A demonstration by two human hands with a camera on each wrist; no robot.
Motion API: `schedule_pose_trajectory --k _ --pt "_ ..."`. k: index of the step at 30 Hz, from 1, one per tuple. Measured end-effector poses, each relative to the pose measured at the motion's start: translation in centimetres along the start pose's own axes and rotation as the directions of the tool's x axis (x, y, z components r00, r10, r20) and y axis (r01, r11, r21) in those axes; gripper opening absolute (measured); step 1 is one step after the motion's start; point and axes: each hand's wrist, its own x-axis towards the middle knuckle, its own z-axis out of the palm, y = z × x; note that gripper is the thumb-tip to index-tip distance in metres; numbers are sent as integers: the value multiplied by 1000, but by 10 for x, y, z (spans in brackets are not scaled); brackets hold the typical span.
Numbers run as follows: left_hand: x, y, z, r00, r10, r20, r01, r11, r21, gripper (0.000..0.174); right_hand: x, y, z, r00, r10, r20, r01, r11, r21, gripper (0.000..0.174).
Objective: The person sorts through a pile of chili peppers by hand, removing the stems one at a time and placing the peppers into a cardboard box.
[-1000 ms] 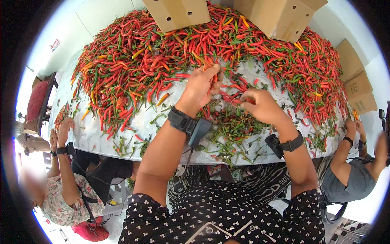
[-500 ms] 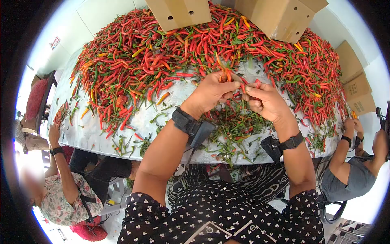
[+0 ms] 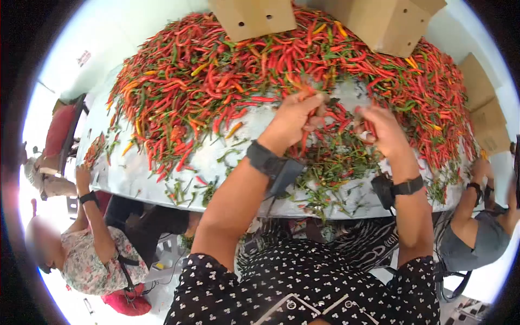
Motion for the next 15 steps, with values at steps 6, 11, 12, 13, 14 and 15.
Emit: schedule_pose_trajectory --k 6,11,12,13,14,15 --pt "0 -2 -4 1000 -8 10 7 1000 25 11 24 17 14 979 -204 -12 99 526 -845 36" --pt "0 0 -1 999 4 -38 -3 1000 20 10 29 11 26 987 -120 -105 -59 334 -941 37" --pt "0 0 -1 999 2 -34 -1 1000 20 9 32 14 23 987 -120 -107 -61 331 -942 37" --pt "0 0 -1 1000 0 -29 1 1000 19 9 36 21 18 991 -112 -71 -9 474 -881 33" --pt "0 0 0 1000 4 -26 -3 1000 16 9 38 23 14 993 -110 -32 42 603 -797 30" --pt "-1 1 3 999 -2 -42 3 999 44 9 36 20 10 993 -111 -30 43 598 -800 30"
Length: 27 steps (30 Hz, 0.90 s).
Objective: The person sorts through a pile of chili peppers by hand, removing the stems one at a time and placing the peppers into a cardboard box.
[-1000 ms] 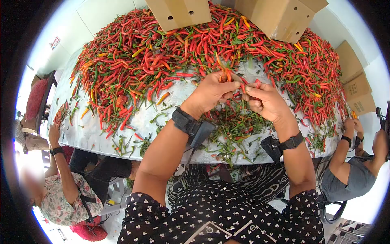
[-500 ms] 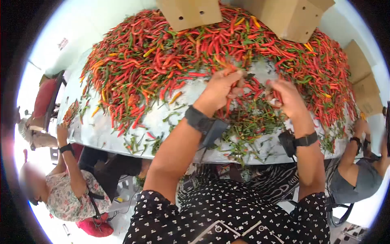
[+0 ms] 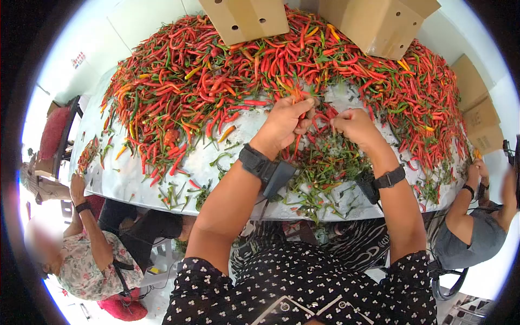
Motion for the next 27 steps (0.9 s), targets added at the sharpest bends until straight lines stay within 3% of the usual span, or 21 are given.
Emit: schedule_pose_trajectory --k 1,2,3,5,8,13,18,23,27 --pt "-1 1 2 1000 -6 -18 6 1000 28 8 -2 1 -6 991 49 128 -97 909 406 24" --pt "-2 1 3 1000 -3 -20 3 1000 23 8 -5 1 -10 964 41 264 -226 651 724 19" --pt "-2 1 4 1000 -10 -26 11 999 47 7 -9 -2 -11 963 41 266 -227 653 722 19" --pt "-1 -2 3 999 -17 -31 19 997 71 7 -15 -9 -12 979 -39 200 -165 423 891 15" --pt "1 -7 1 1000 -9 -8 10 995 94 11 -17 -15 -10 978 -127 168 -113 352 929 16" --pt "-4 -5 7 995 -30 92 4 963 268 12 -21 -23 -7 984 -165 70 9 433 901 19" --pt "-7 -5 11 998 6 68 -26 953 302 13 -26 -30 -4 983 -184 -15 103 478 872 20" --pt "-9 -4 14 996 61 69 -81 933 350 14 -31 -40 -4 963 -208 -174 271 696 665 19" --pt "-11 -3 18 991 115 66 -132 893 430 13 -28 -37 0 966 -174 -192 260 647 717 15"
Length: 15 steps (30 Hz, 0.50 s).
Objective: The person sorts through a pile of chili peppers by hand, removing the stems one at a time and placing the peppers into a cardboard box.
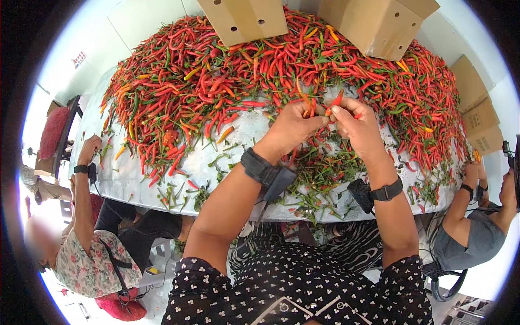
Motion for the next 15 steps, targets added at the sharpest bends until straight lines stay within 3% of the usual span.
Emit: schedule_pose_trajectory --k 2,3,5,8,10,12,13,14,15 --pt "0 0 1 1000 30 -6 -30 999 29 13 2 4 -6 985 125 115 -149 960 237 14" --pt "-1 1 1 998 52 29 -53 998 30 12 1 4 -7 986 125 114 -149 960 237 14" --pt "-1 2 1 995 77 67 -79 996 32 12 0 3 -9 962 232 147 -274 845 460 16" --pt "-1 2 2 998 22 62 -22 1000 -1 13 0 6 -14 958 217 188 -285 797 532 17" --pt "-1 3 0 994 -96 -45 87 981 -174 13 -2 1 -15 965 234 116 -259 805 533 18" --pt "4 2 -5 992 -99 -79 84 981 -174 15 -6 -4 -18 969 225 105 -248 890 382 17" --pt "5 1 -7 987 -110 -114 89 981 -174 16 -8 -8 -20 964 238 118 -258 943 208 17" --pt "5 0 -7 987 -109 -115 88 981 -175 16 -8 -11 -20 964 237 119 -258 944 208 17" --pt "4 3 -4 987 -80 -137 56 984 -170 17 -8 -13 -19 982 152 114 -143 986 -82 18"
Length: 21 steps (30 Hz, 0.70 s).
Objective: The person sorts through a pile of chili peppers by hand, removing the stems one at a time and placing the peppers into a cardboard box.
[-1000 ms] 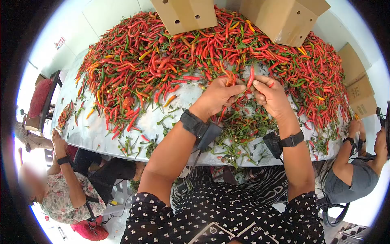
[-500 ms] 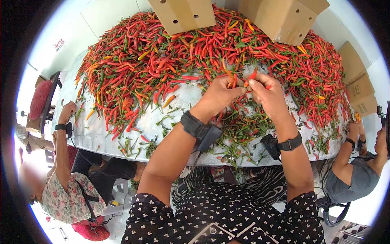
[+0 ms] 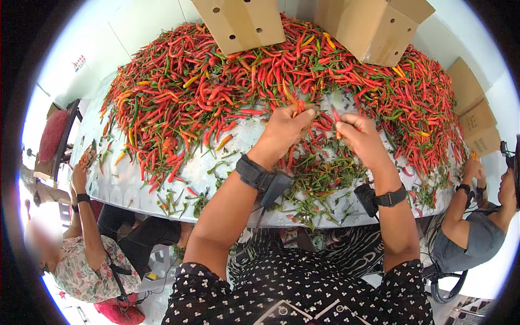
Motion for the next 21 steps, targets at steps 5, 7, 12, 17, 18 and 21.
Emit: schedule_pose_trajectory --k 5,7,12,17,18,21 --pt "1 -3 0 991 104 78 -116 979 167 20 1 4 4 986 -155 67 169 883 -439 21" --pt "6 -10 1 922 353 156 -386 861 331 18 2 3 3 984 -157 86 179 847 -500 21" --pt "3 -6 -4 936 252 247 -341 826 450 15 1 -3 3 986 -104 132 163 781 -603 19" --pt "-5 0 3 939 249 237 -339 785 518 14 1 -1 2 945 -289 154 312 648 -694 20" --pt "-6 1 3 946 219 240 -317 780 540 14 0 -3 3 945 -289 153 311 648 -695 20" --pt "-7 1 3 944 208 256 -321 755 572 15 -1 -10 5 951 -265 159 291 591 -752 19"
